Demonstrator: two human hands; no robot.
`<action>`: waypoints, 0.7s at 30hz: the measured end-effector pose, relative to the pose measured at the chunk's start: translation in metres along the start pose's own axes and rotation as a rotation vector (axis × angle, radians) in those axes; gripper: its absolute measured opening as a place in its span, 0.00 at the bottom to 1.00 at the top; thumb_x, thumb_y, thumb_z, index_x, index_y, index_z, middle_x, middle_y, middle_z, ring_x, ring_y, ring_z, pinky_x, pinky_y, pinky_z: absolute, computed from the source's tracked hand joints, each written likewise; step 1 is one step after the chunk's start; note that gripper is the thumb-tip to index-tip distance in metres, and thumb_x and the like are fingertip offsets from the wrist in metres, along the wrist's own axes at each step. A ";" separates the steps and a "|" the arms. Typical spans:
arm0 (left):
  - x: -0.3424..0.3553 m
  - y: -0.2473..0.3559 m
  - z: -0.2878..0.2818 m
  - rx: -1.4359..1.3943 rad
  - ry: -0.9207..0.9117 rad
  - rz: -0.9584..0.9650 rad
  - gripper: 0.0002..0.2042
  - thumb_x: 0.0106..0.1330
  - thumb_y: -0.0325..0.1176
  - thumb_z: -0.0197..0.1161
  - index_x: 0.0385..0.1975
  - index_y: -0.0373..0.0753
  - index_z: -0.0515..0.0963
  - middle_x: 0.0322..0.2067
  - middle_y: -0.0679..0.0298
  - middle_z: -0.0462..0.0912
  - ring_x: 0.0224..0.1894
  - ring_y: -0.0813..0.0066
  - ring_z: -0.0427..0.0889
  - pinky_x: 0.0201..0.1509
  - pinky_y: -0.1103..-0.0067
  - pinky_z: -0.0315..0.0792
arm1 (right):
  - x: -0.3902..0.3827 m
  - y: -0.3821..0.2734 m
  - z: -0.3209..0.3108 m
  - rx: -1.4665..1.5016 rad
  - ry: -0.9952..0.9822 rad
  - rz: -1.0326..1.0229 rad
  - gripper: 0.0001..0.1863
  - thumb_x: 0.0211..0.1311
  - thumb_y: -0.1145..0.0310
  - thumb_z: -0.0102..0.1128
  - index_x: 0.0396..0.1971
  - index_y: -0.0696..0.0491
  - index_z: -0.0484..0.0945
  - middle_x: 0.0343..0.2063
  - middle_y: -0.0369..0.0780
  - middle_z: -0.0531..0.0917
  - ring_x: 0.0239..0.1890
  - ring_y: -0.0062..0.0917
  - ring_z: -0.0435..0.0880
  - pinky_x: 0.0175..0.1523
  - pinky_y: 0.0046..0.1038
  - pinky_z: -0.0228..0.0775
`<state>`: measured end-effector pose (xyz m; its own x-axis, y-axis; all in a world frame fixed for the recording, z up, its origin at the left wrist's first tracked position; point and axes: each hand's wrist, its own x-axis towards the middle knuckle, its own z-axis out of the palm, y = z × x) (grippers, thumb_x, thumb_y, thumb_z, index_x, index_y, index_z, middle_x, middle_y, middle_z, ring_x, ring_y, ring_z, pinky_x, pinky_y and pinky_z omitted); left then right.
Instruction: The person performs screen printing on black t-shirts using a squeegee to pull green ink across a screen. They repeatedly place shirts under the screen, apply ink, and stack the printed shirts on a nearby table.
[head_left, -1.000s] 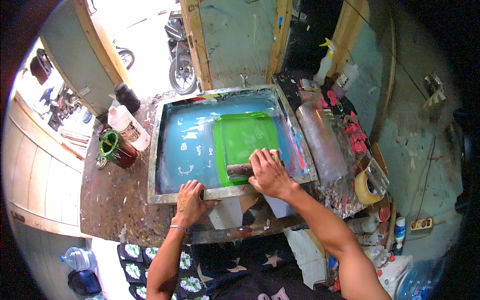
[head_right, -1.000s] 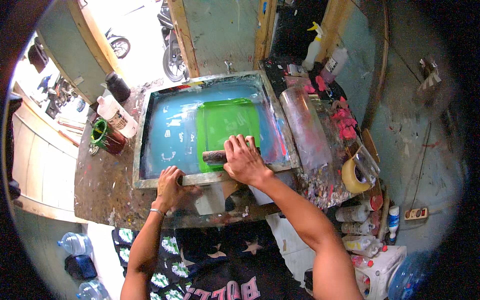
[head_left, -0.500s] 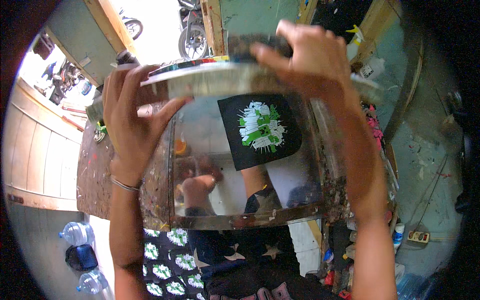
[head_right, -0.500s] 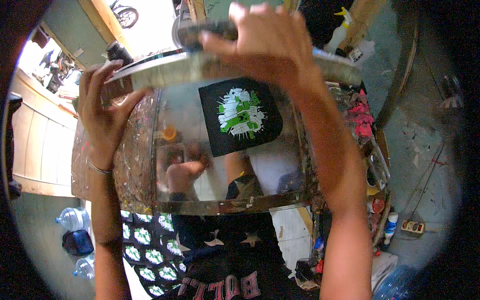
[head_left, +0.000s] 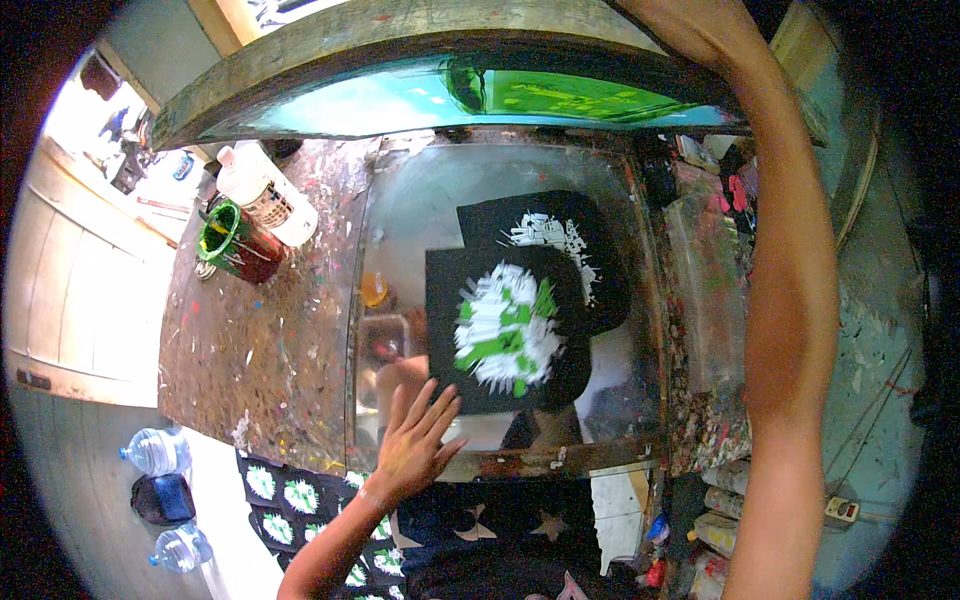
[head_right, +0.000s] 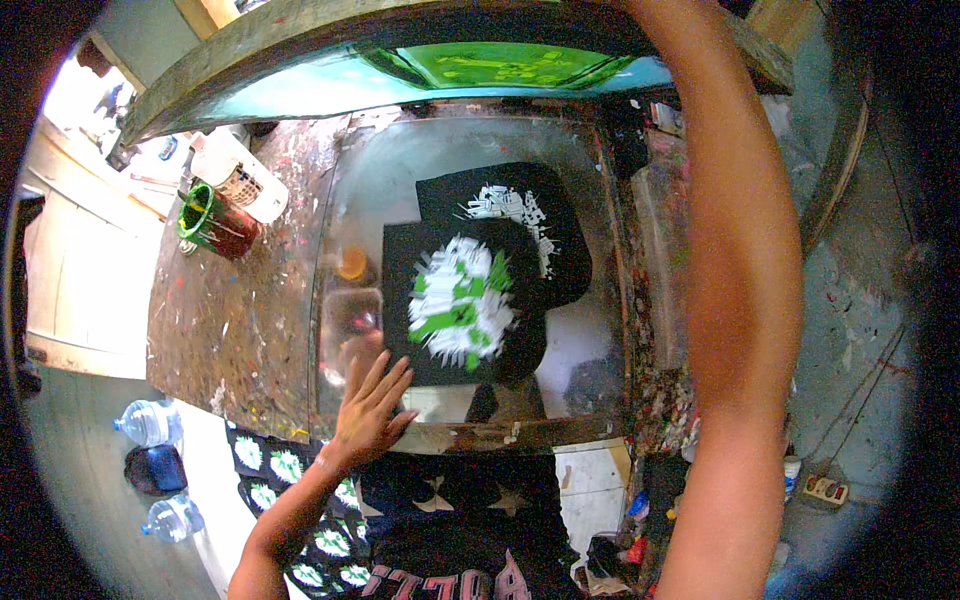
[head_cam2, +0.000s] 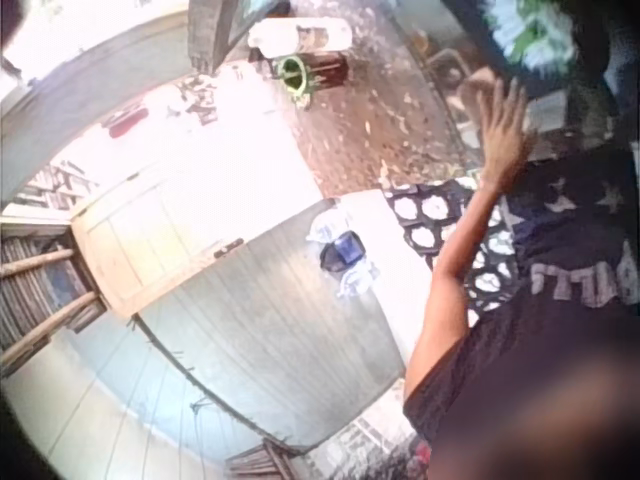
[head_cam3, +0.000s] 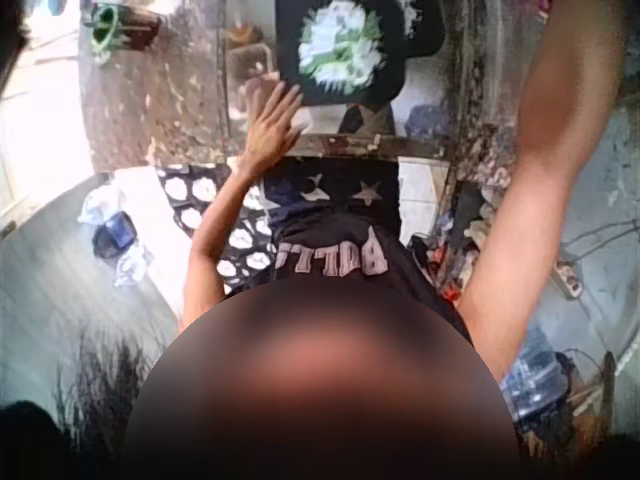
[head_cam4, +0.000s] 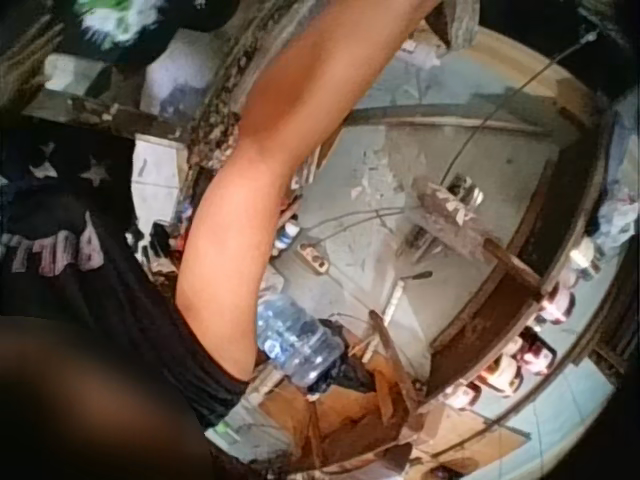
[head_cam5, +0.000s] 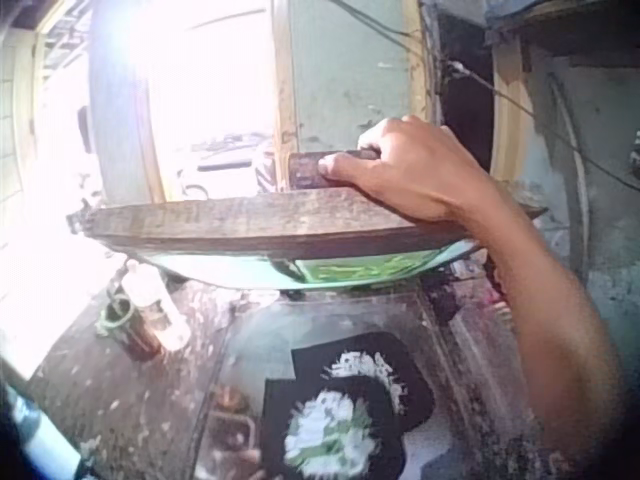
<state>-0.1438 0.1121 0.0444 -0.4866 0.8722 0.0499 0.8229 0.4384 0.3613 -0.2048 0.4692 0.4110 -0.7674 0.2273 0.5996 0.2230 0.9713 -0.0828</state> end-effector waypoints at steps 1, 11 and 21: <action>-0.022 -0.003 -0.003 -0.013 -0.012 -0.048 0.29 0.70 0.46 0.64 0.68 0.40 0.72 0.74 0.59 0.65 0.79 0.58 0.55 0.80 0.49 0.41 | 0.001 0.000 0.000 0.003 -0.002 0.011 0.38 0.61 0.36 0.55 0.37 0.63 0.86 0.36 0.59 0.86 0.42 0.51 0.87 0.50 0.44 0.75; -0.165 0.037 0.015 -0.169 0.697 -0.832 0.26 0.72 0.40 0.62 0.62 0.28 0.68 0.68 0.45 0.63 0.72 0.47 0.60 0.75 0.55 0.51 | 0.013 0.009 0.007 -0.024 -0.011 0.020 0.34 0.62 0.35 0.53 0.43 0.54 0.87 0.40 0.55 0.87 0.46 0.50 0.86 0.52 0.42 0.74; -0.140 0.074 0.044 -2.072 1.001 -1.175 0.07 0.76 0.38 0.58 0.43 0.41 0.75 0.40 0.60 0.81 0.46 0.58 0.85 0.57 0.56 0.80 | 0.066 0.095 0.039 0.146 -0.137 -0.256 0.32 0.77 0.43 0.44 0.62 0.55 0.79 0.48 0.42 0.86 0.49 0.26 0.82 0.63 0.27 0.67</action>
<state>-0.0019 0.0319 0.0232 -0.6989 0.0413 -0.7140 -0.5277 -0.7037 0.4758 -0.2578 0.5792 0.4114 -0.8633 -0.0278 0.5040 -0.0687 0.9957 -0.0627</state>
